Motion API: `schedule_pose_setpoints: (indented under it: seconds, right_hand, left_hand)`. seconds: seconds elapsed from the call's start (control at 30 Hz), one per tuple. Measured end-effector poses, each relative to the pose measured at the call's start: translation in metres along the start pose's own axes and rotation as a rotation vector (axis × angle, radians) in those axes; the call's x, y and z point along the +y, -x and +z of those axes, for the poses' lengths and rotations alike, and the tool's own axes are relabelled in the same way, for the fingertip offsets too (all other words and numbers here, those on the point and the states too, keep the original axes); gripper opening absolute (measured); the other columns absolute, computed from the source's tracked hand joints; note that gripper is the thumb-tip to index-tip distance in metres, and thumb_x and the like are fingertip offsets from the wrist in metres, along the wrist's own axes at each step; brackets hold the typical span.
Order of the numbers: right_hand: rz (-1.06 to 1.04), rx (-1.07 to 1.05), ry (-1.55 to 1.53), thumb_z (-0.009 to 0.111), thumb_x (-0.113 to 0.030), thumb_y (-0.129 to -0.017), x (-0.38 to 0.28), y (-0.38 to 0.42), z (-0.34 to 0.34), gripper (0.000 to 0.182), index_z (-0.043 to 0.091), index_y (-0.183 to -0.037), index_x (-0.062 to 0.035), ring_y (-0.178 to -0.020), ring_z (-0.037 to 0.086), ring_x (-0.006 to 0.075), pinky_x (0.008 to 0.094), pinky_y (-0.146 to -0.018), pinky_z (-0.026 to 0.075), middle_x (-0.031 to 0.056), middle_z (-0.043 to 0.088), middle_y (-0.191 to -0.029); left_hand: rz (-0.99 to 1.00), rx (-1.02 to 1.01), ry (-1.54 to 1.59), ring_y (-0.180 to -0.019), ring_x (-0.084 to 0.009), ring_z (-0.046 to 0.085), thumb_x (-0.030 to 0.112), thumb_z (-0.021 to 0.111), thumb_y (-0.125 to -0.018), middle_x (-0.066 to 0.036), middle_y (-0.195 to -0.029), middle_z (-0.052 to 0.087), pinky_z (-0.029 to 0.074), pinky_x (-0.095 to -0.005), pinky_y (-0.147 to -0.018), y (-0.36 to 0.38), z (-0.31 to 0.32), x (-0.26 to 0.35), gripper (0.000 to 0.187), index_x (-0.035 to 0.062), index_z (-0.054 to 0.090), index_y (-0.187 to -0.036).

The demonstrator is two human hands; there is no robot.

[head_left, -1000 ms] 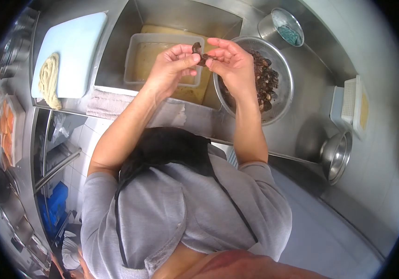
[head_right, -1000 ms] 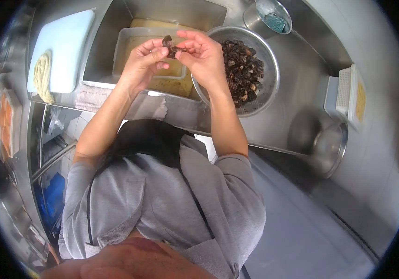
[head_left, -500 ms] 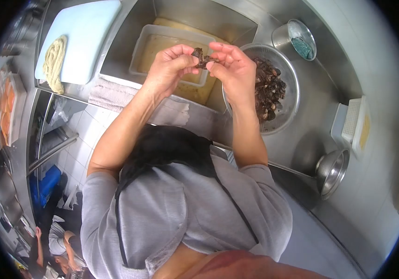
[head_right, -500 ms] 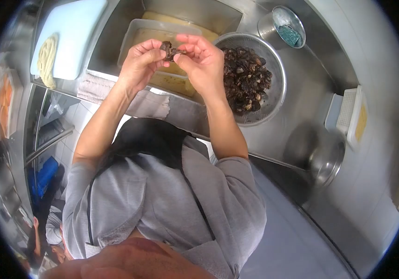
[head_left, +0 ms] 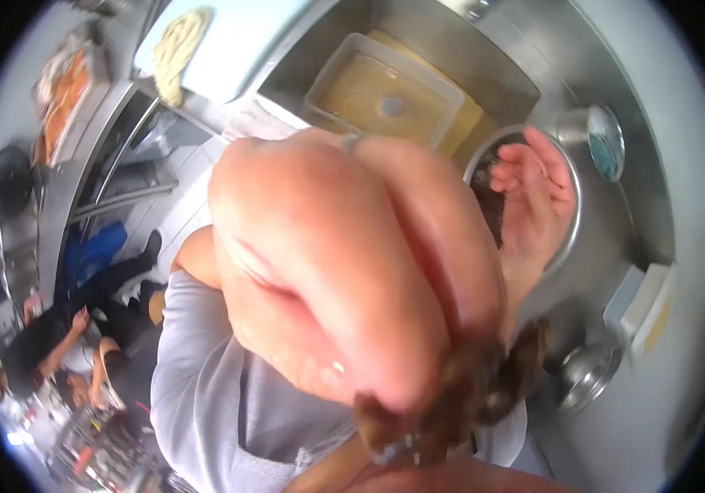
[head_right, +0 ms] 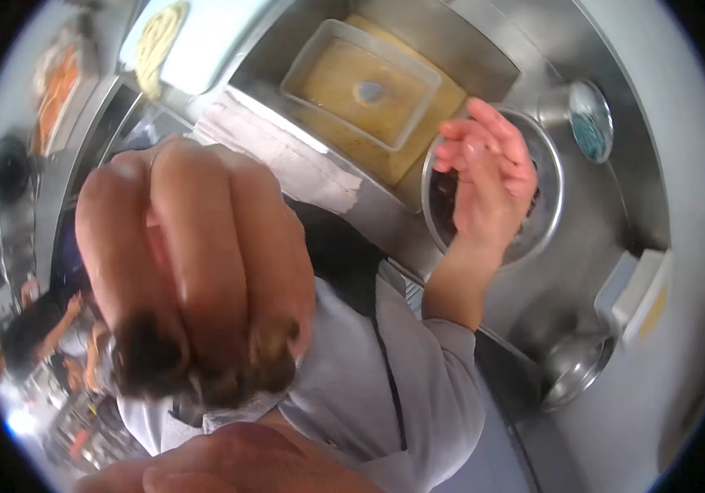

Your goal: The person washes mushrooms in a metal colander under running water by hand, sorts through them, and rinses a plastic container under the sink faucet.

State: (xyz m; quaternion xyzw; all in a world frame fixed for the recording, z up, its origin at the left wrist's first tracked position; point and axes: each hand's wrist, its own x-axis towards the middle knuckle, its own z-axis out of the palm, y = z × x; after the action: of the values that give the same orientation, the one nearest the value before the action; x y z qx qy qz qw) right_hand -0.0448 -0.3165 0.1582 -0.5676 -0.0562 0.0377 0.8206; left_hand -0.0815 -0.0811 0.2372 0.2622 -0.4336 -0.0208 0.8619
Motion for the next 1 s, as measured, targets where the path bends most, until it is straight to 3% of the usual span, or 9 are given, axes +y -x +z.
schedule_pose_setpoints:
  seconds: [0.2,0.37,0.47,0.57,0.63,0.67,0.73,0.9,1.0]
  right_hand:
    - [0.087,0.005,0.041,0.058,-0.005,-0.093,0.01,-0.005,-0.001,0.032,0.055,-0.122,0.0074,-0.075,0.066,0.0184,0.0283,-0.064,0.053,0.0204,0.067,-0.099]
    - [0.134,-0.056,0.08,0.057,-0.006,-0.094,0.016,-0.018,0.019,0.033,0.054,-0.124,0.0075,-0.076,0.066,0.0179,0.0272,-0.065,0.053,0.0189,0.066,-0.1]
    - [0.133,-0.086,0.121,0.057,-0.006,-0.094,0.018,-0.023,0.036,0.032,0.053,-0.124,0.0076,-0.077,0.066,0.0178,0.0264,-0.065,0.053,0.0179,0.066,-0.099]
    - [0.108,-0.11,0.155,0.057,-0.006,-0.094,0.024,-0.025,0.05,0.033,0.054,-0.124,0.0073,-0.077,0.065,0.0178,0.0265,-0.066,0.053,0.0171,0.065,-0.099]
    - [0.089,-0.076,0.196,0.057,-0.006,-0.094,0.028,-0.025,0.062,0.033,0.054,-0.124,0.0072,-0.077,0.064,0.0177,0.0266,-0.067,0.052,0.0167,0.065,-0.098]
    - [0.08,-0.054,0.218,0.057,-0.007,-0.094,0.03,-0.024,0.069,0.034,0.054,-0.124,0.0072,-0.077,0.064,0.0176,0.0267,-0.067,0.052,0.0165,0.065,-0.097]
    - [0.086,-0.022,0.244,0.058,-0.007,-0.093,0.035,-0.021,0.086,0.033,0.055,-0.123,0.0072,-0.077,0.063,0.0174,0.0267,-0.067,0.052,0.0161,0.064,-0.096]
    - [0.083,0.031,0.299,0.061,-0.008,-0.092,0.054,-0.018,0.121,0.032,0.058,-0.12,0.0065,-0.074,0.063,0.0169,0.0266,-0.064,0.052,0.0155,0.065,-0.094]
    - [0.082,0.078,0.331,0.063,-0.008,-0.092,0.063,-0.018,0.142,0.032,0.058,-0.12,0.0058,-0.072,0.063,0.0159,0.0257,-0.063,0.053,0.015,0.066,-0.093]
  left_hand:
    - [0.054,0.408,-0.217,-0.07,-0.0246,0.065,0.004,0.076,-0.078,-0.011,-0.078,0.064,0.058,-0.0301,-0.057,0.011,0.052,0.038,0.017,0.0043,0.061,-0.072]
    - [0.194,0.628,-0.357,-0.066,-0.0242,0.066,0.006,0.079,-0.074,-0.009,-0.074,0.064,0.057,-0.0302,-0.053,0.03,0.069,0.058,0.02,0.0043,0.06,-0.069]
    - [0.163,0.303,-0.34,-0.07,-0.0268,0.064,0.01,0.077,-0.077,-0.01,-0.077,0.061,0.056,-0.0352,-0.057,0.041,0.031,0.087,0.018,0.0047,0.059,-0.076]
    - [0.147,0.341,-0.534,-0.079,-0.0293,0.059,0.014,0.07,-0.08,-0.011,-0.087,0.054,0.056,-0.0441,-0.066,0.09,-0.01,0.113,0.021,0.0071,0.054,-0.089]
    - [0.167,0.523,-0.583,-0.085,-0.0309,0.056,0.018,0.066,-0.082,-0.012,-0.093,0.05,0.055,-0.0499,-0.072,0.128,-0.04,0.125,0.024,0.0086,0.05,-0.098]
    - [0.215,0.666,-0.563,-0.089,-0.0321,0.06,0.014,0.064,-0.083,-0.014,-0.098,0.054,0.054,-0.0519,-0.08,0.149,-0.057,0.13,0.02,0.0065,0.052,-0.098]
    - [0.262,0.868,-0.443,-0.099,-0.0311,0.065,0.008,0.061,-0.086,-0.017,-0.112,0.062,0.054,-0.0485,-0.084,0.199,-0.095,0.145,0.015,0.0047,0.057,-0.1]
    - [0.268,1.654,-0.4,-0.092,-0.0276,0.065,0.001,0.058,-0.085,-0.013,-0.1,0.064,0.057,-0.0435,-0.082,0.337,-0.192,0.186,0.018,0.0031,0.055,-0.102]
    - [0.296,2.017,-0.29,-0.089,-0.0273,0.064,0.0,0.055,-0.085,-0.013,-0.096,0.063,0.058,-0.0418,-0.08,0.4,-0.248,0.213,0.019,0.002,0.054,-0.104]
